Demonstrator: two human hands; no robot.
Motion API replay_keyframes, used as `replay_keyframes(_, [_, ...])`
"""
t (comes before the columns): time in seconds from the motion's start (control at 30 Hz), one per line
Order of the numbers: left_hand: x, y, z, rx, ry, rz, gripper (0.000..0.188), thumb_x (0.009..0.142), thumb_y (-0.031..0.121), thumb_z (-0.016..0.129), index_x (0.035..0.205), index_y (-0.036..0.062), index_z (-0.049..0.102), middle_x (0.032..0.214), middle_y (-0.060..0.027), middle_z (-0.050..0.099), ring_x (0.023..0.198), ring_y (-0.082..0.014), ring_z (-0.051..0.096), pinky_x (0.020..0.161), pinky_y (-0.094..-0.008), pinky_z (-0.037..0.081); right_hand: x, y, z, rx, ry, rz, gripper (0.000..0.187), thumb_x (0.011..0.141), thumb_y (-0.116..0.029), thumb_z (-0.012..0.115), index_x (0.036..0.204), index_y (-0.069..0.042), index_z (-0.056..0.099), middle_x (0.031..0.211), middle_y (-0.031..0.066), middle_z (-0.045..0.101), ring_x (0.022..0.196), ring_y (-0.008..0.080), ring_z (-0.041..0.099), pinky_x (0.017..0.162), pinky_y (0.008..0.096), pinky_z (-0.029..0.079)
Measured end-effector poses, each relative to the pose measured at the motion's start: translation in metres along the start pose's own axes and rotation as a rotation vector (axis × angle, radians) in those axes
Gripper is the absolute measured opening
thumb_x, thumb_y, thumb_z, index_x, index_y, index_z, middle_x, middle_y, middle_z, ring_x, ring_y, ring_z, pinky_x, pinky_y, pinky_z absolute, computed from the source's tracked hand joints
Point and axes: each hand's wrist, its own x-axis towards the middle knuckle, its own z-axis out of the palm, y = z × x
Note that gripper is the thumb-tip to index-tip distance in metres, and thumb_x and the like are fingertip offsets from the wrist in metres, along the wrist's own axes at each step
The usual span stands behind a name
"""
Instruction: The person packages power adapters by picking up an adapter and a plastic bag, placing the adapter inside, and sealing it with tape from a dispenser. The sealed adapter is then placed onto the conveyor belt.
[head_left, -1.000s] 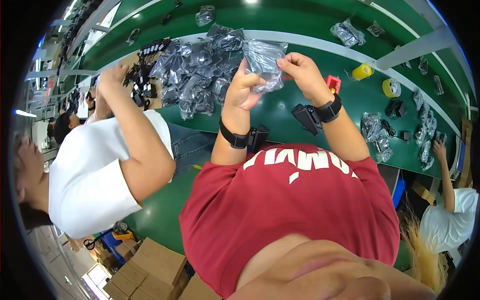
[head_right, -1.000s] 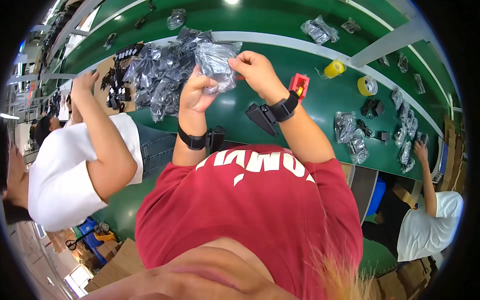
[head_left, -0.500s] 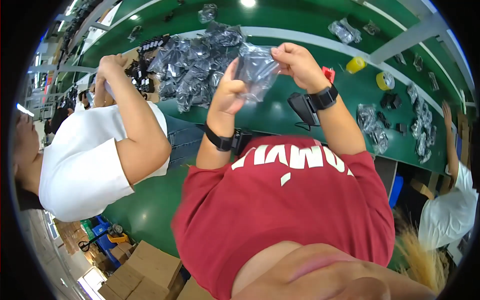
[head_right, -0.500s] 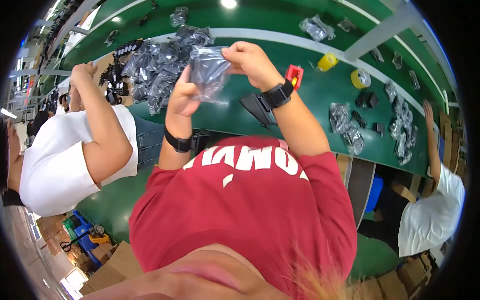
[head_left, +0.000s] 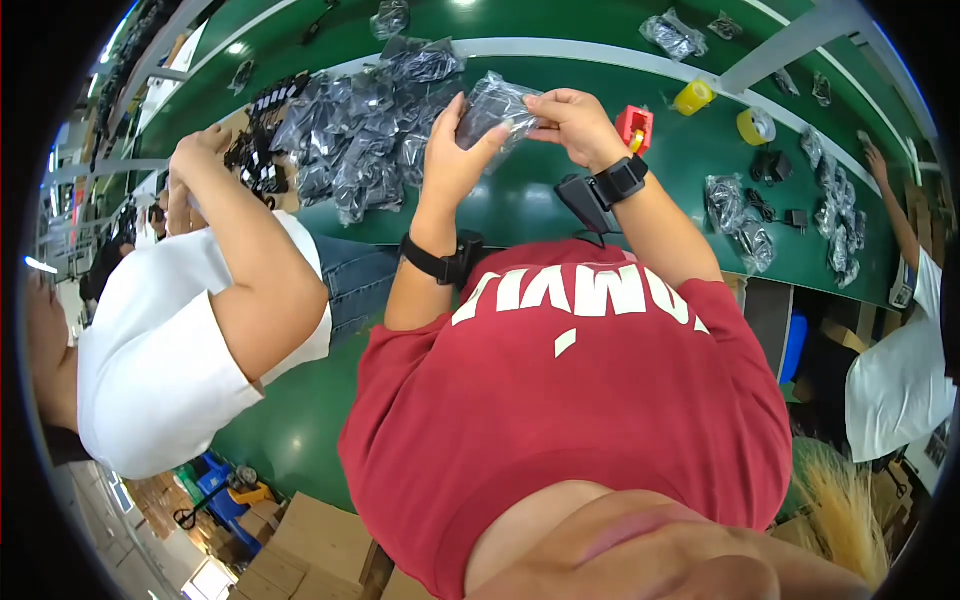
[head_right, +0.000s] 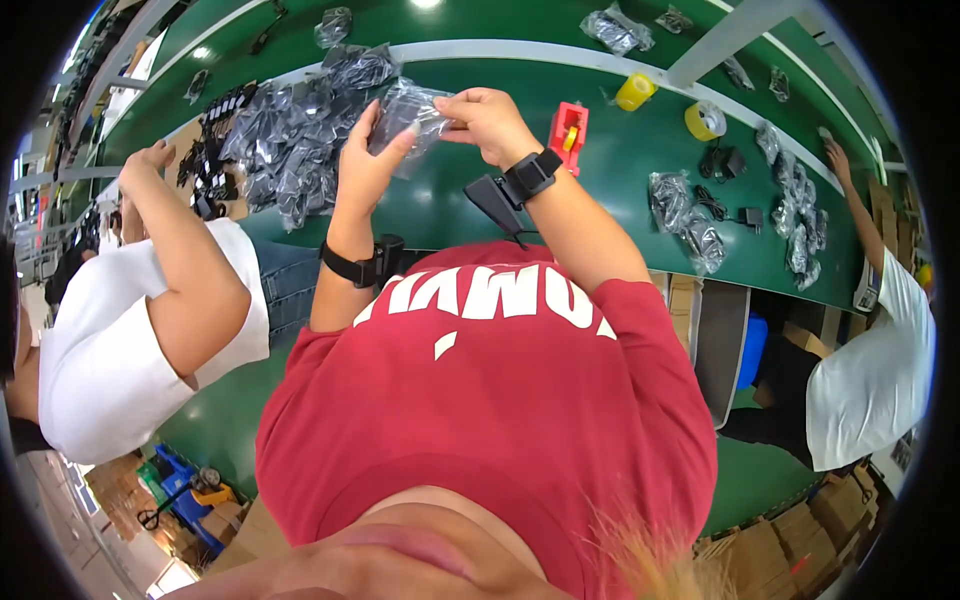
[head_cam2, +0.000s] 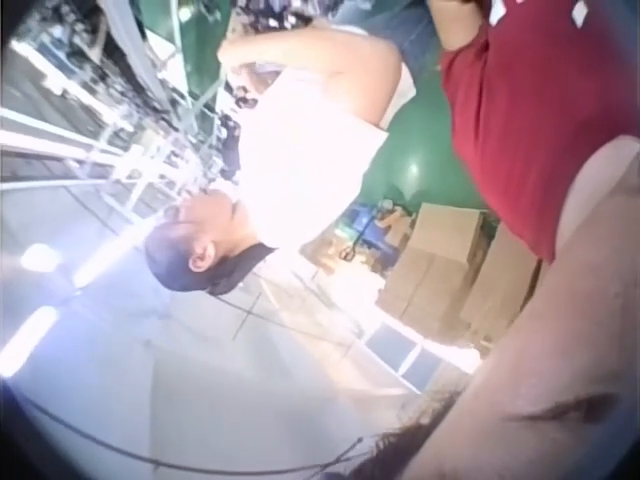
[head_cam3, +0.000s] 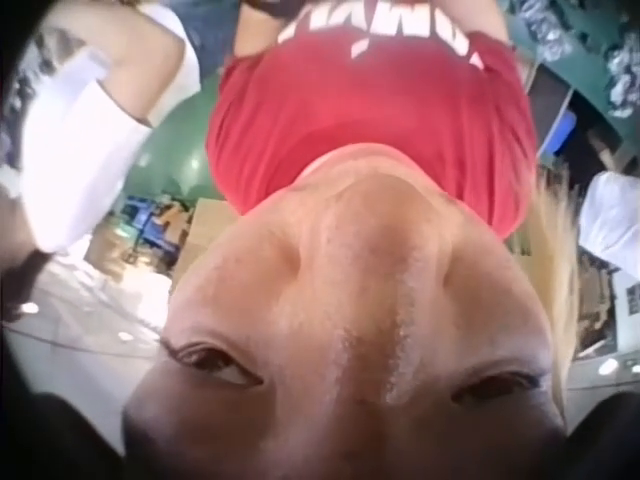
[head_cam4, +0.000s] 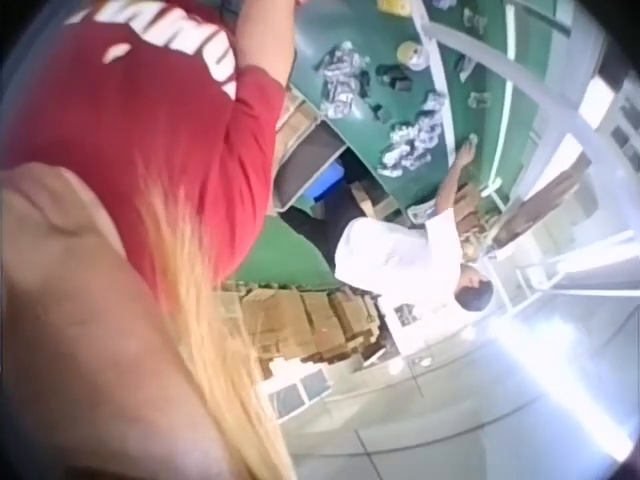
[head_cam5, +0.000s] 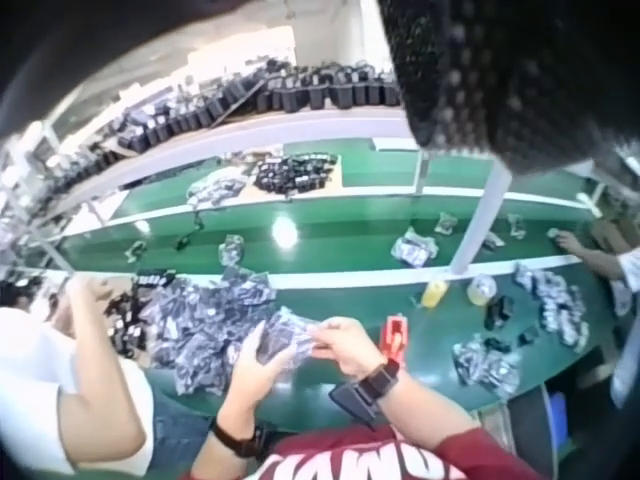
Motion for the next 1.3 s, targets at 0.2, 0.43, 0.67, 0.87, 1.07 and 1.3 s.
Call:
replay_keyframes(0.2, [-0.004, 0.007, 0.007, 0.215, -0.223, 0.035, 0.1, 0.053, 0.026, 0.077, 0.13, -0.0026, 0.019, 0.113, -0.0238, 0.046, 0.103, -0.0308, 0.049, 0.086, -0.0334, 0.04, -0.009, -0.003, -0.006, -0.056, -0.009, 0.085, 0.017, 0.077, -0.02, 0.064, 0.077, -0.005, 0.056, 0.077, 0.0021, 0.058, 0.068, 0.0105, 0.056, 0.063, 0.0252, 0.051])
replay_keyframes(0.43, [-0.016, 0.005, 0.022, 0.435, -0.183, -0.05, 0.082, 0.058, 0.03, 0.07, 0.124, 0.0033, 0.03, 0.101, -0.0192, 0.055, 0.093, -0.0328, 0.055, 0.076, -0.0354, 0.045, -0.013, 0.018, -0.026, 0.04, -0.034, 0.172, 0.021, 0.077, -0.021, 0.064, 0.086, -0.004, 0.055, 0.082, 0.0052, 0.058, 0.073, 0.0122, 0.058, 0.066, 0.0245, 0.05])
replay_keyframes(0.67, [-0.045, -0.024, 0.038, 0.137, -0.308, -0.274, 0.075, 0.055, 0.016, 0.066, 0.119, -0.0059, 0.033, 0.098, -0.0175, 0.055, 0.082, -0.0242, 0.057, 0.073, -0.0292, 0.046, -0.044, 0.066, -0.054, 0.234, -0.039, 0.349, 0.022, 0.08, -0.021, 0.06, 0.092, -0.004, 0.054, 0.084, 0.0053, 0.059, 0.075, 0.0145, 0.058, 0.067, 0.026, 0.048])
replay_keyframes(0.87, [-0.069, -0.046, 0.042, 0.128, -0.264, -0.437, 0.076, 0.056, 0.01, 0.065, 0.122, -0.0057, 0.03, 0.107, -0.0154, 0.049, 0.096, -0.0216, 0.05, 0.081, -0.0285, 0.041, -0.048, 0.07, -0.133, -1.078, 0.791, -0.404, 0.031, 0.072, -0.024, 0.062, 0.095, -0.004, 0.054, 0.076, 0.0074, 0.06, 0.074, 0.0228, 0.059, 0.067, 0.0332, 0.046])
replay_keyframes(1.07, [-0.052, -0.034, 0.043, 0.302, -0.24, -0.248, 0.073, 0.057, 0.014, 0.061, 0.12, -0.0036, 0.029, 0.097, -0.022, 0.055, 0.087, -0.0304, 0.057, 0.074, -0.0319, 0.045, -0.028, 0.063, -0.138, -0.759, 0.92, 0.008, 0.036, 0.062, -0.019, 0.068, 0.088, 0.0, 0.052, 0.074, 0.0113, 0.058, 0.069, 0.0224, 0.058, 0.062, 0.0321, 0.046])
replay_keyframes(1.3, [-0.047, -0.029, 0.058, 0.213, -0.309, -0.337, 0.071, 0.057, 0.015, 0.062, 0.119, -0.0027, 0.031, 0.093, -0.0201, 0.057, 0.08, -0.0293, 0.06, 0.068, -0.0329, 0.047, -0.084, 0.09, -0.123, -0.137, 0.597, 0.091, 0.028, 0.073, -0.014, 0.062, 0.089, 0.008, 0.055, 0.076, 0.0113, 0.06, 0.063, 0.0146, 0.057, 0.062, 0.0267, 0.045])
